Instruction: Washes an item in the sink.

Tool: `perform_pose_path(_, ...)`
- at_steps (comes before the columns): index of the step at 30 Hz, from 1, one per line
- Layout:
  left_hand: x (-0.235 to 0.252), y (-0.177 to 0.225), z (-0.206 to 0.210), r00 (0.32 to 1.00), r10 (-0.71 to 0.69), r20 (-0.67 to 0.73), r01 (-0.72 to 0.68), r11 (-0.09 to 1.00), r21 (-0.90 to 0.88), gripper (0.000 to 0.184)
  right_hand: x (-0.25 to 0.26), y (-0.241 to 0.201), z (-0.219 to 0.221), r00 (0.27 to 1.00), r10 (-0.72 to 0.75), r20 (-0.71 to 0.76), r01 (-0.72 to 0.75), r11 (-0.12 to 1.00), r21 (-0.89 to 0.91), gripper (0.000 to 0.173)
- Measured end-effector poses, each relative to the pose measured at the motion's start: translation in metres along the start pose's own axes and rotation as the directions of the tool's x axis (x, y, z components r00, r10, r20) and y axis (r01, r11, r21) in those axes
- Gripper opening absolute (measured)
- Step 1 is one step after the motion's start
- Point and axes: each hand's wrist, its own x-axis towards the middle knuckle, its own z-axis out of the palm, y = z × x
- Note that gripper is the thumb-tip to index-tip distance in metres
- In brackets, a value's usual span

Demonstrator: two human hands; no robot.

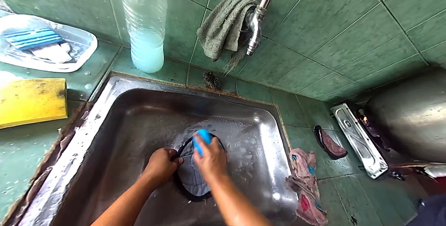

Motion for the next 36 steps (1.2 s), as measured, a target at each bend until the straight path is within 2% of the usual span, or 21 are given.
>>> perform_pose_path(1, -0.002, -0.001, -0.001, 1.0, 0.006, -0.005, -0.006, 1.0, 0.001, 0.02, -0.01, -0.014, 0.006, 0.998, -0.057, 0.025, 0.056, 0.998, 0.016, 0.047)
perform_pose_path(3, -0.006, -0.002, -0.004, 1.0, 0.009, 0.008, -0.009, 1.0, 0.004, 0.021, -0.014, -0.006, 0.013, 0.996, -0.087, -0.012, 0.087, 0.996, 0.022, 0.046)
perform_pose_path(5, -0.007, -0.002, -0.002, 1.0, 0.02, 0.015, -0.02, 1.0, 0.02, 0.022, 0.001, 0.031, 0.005, 0.999, 0.012, -0.04, -0.013, 1.0, -0.014, 0.047)
perform_pose_path(7, -0.003, 0.002, 0.003, 0.999, 0.036, 0.014, -0.037, 0.999, 0.032, 0.023, 0.023, 0.062, -0.014, 0.985, 0.171, 0.0, -0.17, 0.984, -0.057, 0.05)
perform_pose_path(9, 0.0, 0.003, 0.004, 0.999, 0.031, 0.007, -0.031, 0.999, 0.022, 0.023, 0.032, 0.068, -0.023, 0.961, 0.275, 0.02, -0.274, 0.96, -0.054, 0.052)
perform_pose_path(10, 0.0, 0.002, 0.003, 1.0, 0.019, 0.001, -0.019, 1.0, 0.015, 0.023, 0.027, 0.058, -0.02, 0.968, 0.252, 0.006, -0.252, 0.967, -0.039, 0.052)
perform_pose_path(12, 0.001, 0.002, 0.002, 1.0, 0.008, -0.009, -0.008, 1.0, 0.013, 0.022, 0.004, 0.021, -0.003, 0.996, 0.084, -0.043, -0.083, 0.996, 0.005, 0.05)
perform_pose_path(14, 0.0, 0.001, 0.0, 1.0, 0.016, -0.009, -0.016, 1.0, 0.014, 0.022, -0.017, -0.007, 0.01, 0.997, -0.076, 0.003, 0.076, 0.997, 0.009, 0.048)
perform_pose_path(15, -0.002, -0.001, -0.002, 1.0, 0.018, -0.002, -0.018, 1.0, 0.014, 0.022, -0.018, -0.005, 0.011, 0.995, -0.098, 0.002, 0.098, 0.995, 0.008, 0.048)
perform_pose_path(17, -0.004, -0.002, -0.002, 1.0, 0.018, 0.01, -0.018, 1.0, 0.024, 0.023, -0.004, 0.026, 0.007, 0.999, -0.021, -0.049, 0.02, 1.0, -0.02, 0.048)
perform_pose_path(20, 0.0, 0.003, 0.002, 1.0, 0.017, 0.004, -0.017, 0.999, 0.028, 0.024, 0.03, 0.07, -0.02, 0.968, 0.251, 0.012, -0.249, 0.965, -0.08, 0.051)
perform_pose_path(21, 0.001, 0.003, 0.003, 1.0, 0.007, 0.007, -0.007, 1.0, 0.015, 0.023, 0.034, 0.073, -0.024, 0.956, 0.294, 0.016, -0.293, 0.954, -0.07, 0.051)
perform_pose_path(22, 0.001, 0.002, 0.003, 1.0, -0.004, 0.006, 0.004, 1.0, 0.008, 0.023, 0.032, 0.065, -0.023, 0.96, 0.28, -0.001, -0.28, 0.959, -0.044, 0.052)
perform_pose_path(23, 0.003, 0.002, 0.002, 1.0, -0.01, 0.001, 0.01, 1.0, 0.005, 0.022, 0.025, 0.049, -0.016, 0.978, 0.206, -0.039, -0.207, 0.978, -0.009, 0.051)
perform_pose_path(25, 0.002, 0.002, 0.003, 1.0, -0.005, -0.008, 0.005, 1.0, 0.019, 0.02, 0.0, 0.006, 0.003, 0.995, -0.007, -0.099, 0.011, 0.999, 0.037, 0.048)
perform_pose_path(27, -0.002, 0.001, 0.0, 1.0, 0.02, -0.018, -0.019, 0.999, 0.041, 0.018, -0.015, -0.016, 0.013, 0.989, -0.134, -0.061, 0.137, 0.99, 0.036, 0.046)
perform_pose_path(29, -0.003, -0.002, -0.001, 1.0, 0.032, -0.002, -0.031, 0.998, 0.062, 0.022, -0.006, 0.011, 0.012, 0.994, -0.068, -0.088, 0.071, 0.997, 0.03, 0.046)
perform_pose_path(31, -0.001, 0.0, 0.0, 1.0, 0.025, -0.004, -0.025, 0.997, 0.077, 0.026, 0.017, 0.055, -0.001, 0.992, 0.071, -0.106, -0.075, 0.997, -0.032, 0.048)
perform_pose_path(33, 0.001, 0.003, 0.003, 1.0, 0.005, -0.009, -0.004, 0.997, 0.072, 0.026, 0.032, 0.074, -0.017, 0.977, 0.206, -0.06, -0.209, 0.976, -0.062, 0.05)
perform_pose_path(34, 0.002, 0.004, 0.004, 1.0, -0.004, -0.012, 0.005, 0.998, 0.068, 0.025, 0.032, 0.068, -0.018, 0.976, 0.209, -0.061, -0.212, 0.976, -0.055, 0.051)
perform_pose_path(36, 0.004, 0.004, 0.004, 1.0, -0.009, -0.021, 0.01, 0.997, 0.072, 0.024, 0.017, 0.031, -0.006, 0.992, 0.073, -0.103, -0.073, 0.997, 0.003, 0.049)
